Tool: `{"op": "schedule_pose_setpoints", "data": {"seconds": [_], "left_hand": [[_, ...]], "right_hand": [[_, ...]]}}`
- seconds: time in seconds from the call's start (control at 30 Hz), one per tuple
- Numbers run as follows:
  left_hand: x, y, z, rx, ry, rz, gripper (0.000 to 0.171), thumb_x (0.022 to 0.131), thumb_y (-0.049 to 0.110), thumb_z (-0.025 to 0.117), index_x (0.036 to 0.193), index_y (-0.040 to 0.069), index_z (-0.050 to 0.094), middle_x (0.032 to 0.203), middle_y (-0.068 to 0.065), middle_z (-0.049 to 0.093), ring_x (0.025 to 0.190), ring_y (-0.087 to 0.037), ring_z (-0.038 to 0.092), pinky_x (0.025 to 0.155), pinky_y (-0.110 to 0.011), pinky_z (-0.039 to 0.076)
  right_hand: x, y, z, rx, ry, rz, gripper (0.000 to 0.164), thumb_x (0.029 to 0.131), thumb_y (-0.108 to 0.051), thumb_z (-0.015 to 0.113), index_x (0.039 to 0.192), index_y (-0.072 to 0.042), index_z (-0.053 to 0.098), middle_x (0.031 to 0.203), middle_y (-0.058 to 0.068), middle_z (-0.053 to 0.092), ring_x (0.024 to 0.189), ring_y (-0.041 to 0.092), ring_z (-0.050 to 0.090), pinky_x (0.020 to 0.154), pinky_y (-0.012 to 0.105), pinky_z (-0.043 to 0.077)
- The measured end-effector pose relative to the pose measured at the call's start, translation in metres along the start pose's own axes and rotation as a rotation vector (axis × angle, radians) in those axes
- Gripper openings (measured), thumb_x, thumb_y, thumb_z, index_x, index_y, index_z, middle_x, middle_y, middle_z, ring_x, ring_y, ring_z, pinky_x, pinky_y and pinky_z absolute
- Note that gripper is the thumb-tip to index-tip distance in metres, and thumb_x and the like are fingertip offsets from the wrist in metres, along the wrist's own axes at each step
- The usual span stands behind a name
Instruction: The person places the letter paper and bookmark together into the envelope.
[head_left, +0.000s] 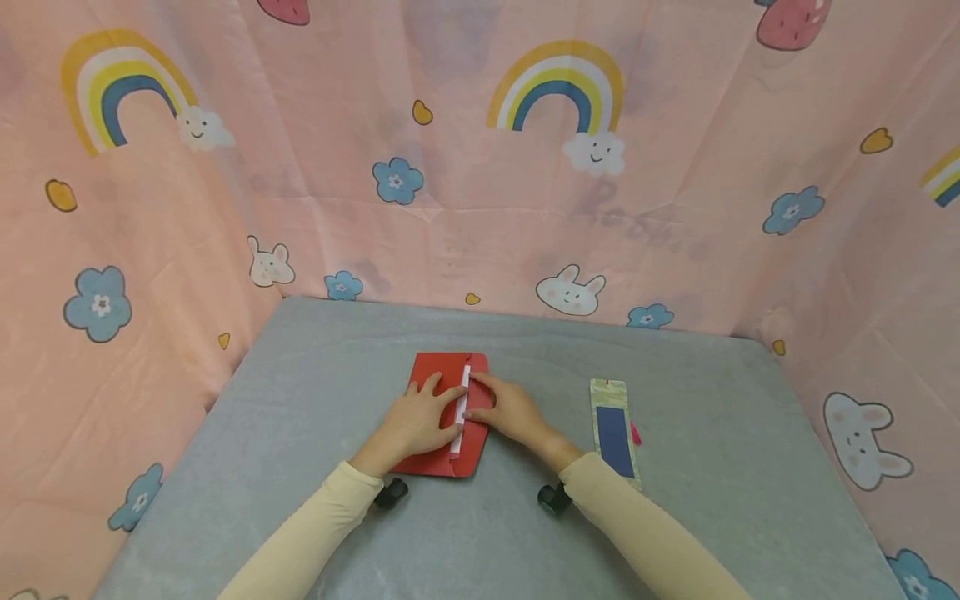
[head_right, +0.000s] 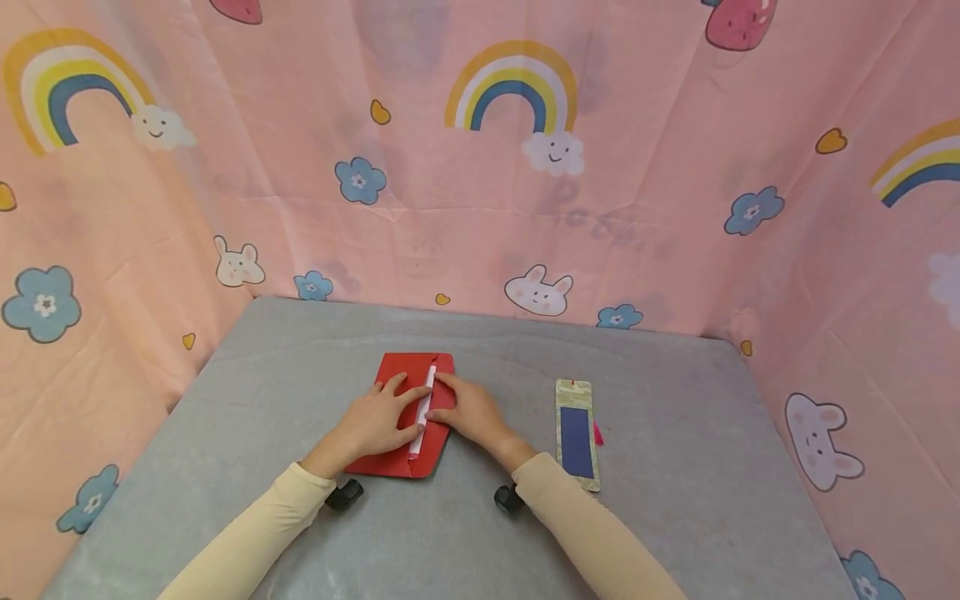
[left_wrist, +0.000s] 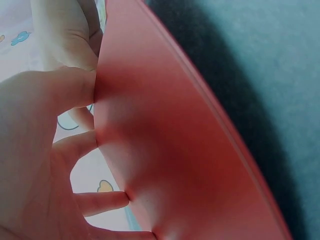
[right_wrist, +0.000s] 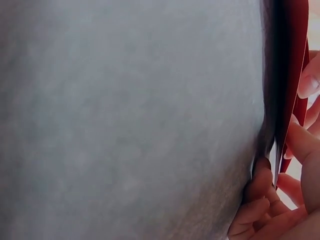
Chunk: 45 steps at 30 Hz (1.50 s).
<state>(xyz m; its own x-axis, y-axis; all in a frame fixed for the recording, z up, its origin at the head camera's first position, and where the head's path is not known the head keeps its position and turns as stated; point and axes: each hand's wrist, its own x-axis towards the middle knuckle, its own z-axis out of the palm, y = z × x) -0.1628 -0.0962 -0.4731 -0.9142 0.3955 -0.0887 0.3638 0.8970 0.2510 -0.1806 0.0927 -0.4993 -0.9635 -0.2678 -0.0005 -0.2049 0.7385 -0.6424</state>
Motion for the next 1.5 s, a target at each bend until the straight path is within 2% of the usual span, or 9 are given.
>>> {"op": "schedule_pose_setpoints", "data": {"seconds": [0.2, 0.63, 0.87, 1.3, 1.5], "left_hand": [[0.0, -0.001, 0.002, 0.002, 0.003, 0.004, 0.06, 0.089, 0.046, 0.065, 0.145, 0.031, 0.049, 0.153, -0.019, 0.041, 0.128, -0.051, 0.051, 0.092, -0.058, 0.053], [0.0, -0.002, 0.001, -0.001, 0.006, 0.014, 0.06, 0.089, 0.045, 0.066, 0.145, 0.03, 0.05, 0.153, -0.02, 0.042, 0.127, -0.052, 0.051, 0.091, -0.059, 0.054], [0.0, -0.001, 0.001, -0.001, -0.001, 0.004, 0.06, 0.089, 0.045, 0.066, 0.145, 0.031, 0.05, 0.153, -0.02, 0.041, 0.128, -0.052, 0.05, 0.09, -0.058, 0.054], [0.001, -0.001, 0.001, 0.011, 0.006, 0.013, 0.06, 0.089, 0.044, 0.066, 0.145, 0.031, 0.05, 0.152, -0.021, 0.042, 0.126, -0.052, 0.052, 0.09, -0.058, 0.054], [0.001, 0.0, 0.0, 0.008, 0.002, 0.013, 0.06, 0.089, 0.044, 0.065, 0.145, 0.03, 0.05, 0.152, -0.02, 0.042, 0.126, -0.052, 0.051, 0.091, -0.059, 0.053]], "right_hand": [[0.0, -0.004, 0.003, 0.029, 0.002, 0.021, 0.072, 0.082, -0.036, 0.08, 0.145, -0.016, 0.05, 0.139, 0.012, 0.061, 0.116, 0.027, 0.061, 0.098, 0.045, 0.053], [0.002, -0.007, 0.006, 0.002, 0.019, 0.043, 0.07, 0.081, -0.038, 0.08, 0.143, -0.02, 0.054, 0.141, 0.01, 0.06, 0.123, 0.03, 0.06, 0.104, 0.049, 0.049], [0.001, -0.009, 0.004, -0.015, 0.013, 0.014, 0.068, 0.081, -0.038, 0.08, 0.141, -0.018, 0.055, 0.14, 0.011, 0.061, 0.124, 0.031, 0.06, 0.104, 0.051, 0.048], [0.001, -0.011, 0.006, -0.026, 0.018, 0.041, 0.068, 0.081, -0.038, 0.08, 0.142, -0.02, 0.055, 0.139, 0.01, 0.061, 0.122, 0.03, 0.061, 0.102, 0.049, 0.05], [0.001, -0.009, 0.005, 0.002, 0.029, 0.009, 0.068, 0.081, -0.038, 0.08, 0.141, -0.017, 0.055, 0.139, 0.011, 0.061, 0.123, 0.031, 0.061, 0.103, 0.05, 0.049]]}}
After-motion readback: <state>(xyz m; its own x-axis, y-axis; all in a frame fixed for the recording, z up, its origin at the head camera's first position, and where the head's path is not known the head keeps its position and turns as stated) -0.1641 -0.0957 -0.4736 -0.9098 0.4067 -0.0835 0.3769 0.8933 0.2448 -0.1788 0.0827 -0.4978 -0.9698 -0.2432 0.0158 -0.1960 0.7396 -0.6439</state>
